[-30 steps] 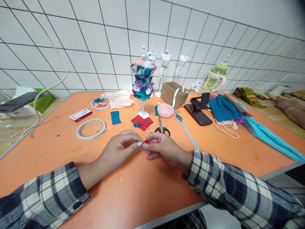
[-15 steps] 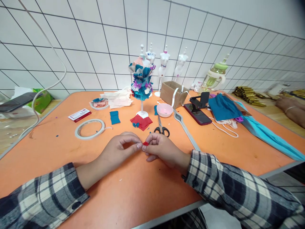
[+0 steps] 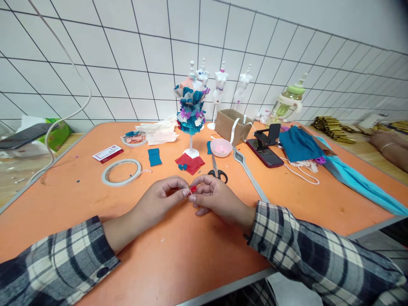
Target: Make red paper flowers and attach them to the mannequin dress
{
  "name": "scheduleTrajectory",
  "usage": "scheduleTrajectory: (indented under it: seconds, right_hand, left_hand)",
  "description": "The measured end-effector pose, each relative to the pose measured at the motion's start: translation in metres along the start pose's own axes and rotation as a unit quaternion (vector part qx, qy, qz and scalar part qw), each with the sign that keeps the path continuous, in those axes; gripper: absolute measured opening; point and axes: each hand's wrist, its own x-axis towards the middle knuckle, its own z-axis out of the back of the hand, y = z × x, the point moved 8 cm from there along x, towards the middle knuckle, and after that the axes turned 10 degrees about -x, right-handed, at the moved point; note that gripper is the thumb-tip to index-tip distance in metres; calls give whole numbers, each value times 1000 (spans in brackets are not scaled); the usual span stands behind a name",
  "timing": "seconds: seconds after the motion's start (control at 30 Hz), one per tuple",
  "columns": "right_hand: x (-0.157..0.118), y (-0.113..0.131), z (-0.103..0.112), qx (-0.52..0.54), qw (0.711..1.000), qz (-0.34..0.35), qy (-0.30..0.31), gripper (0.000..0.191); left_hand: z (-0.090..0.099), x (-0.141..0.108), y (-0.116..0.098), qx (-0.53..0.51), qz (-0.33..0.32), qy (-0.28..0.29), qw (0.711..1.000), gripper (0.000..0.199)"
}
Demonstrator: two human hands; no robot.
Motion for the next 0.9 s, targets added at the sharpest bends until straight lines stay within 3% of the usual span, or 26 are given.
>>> scheduleTrajectory:
  seconds: [0.23, 0.4, 0.6, 0.73, 0.9]
  right_hand:
    - [0, 2, 3, 13, 999, -3, 35, 48]
    - [1, 4, 9, -23, 999, 18, 36, 45]
    - [0, 12, 4, -126, 984, 85, 93, 33]
    - [-7, 25, 2, -263, 949, 152, 80, 19]
    - [-18, 40, -4, -409, 876, 253, 40, 13]
  left_hand:
    - [6, -1, 17, -107, 49, 12, 993, 25]
    - [-8, -2, 8, -66, 49, 106, 991, 29]
    - [-18, -5, 3, -22, 55, 189, 980, 25]
    - [-23, -6, 3, 4, 43, 211, 976, 18]
    - [-28, -8, 1, 46, 35, 214, 975, 15]
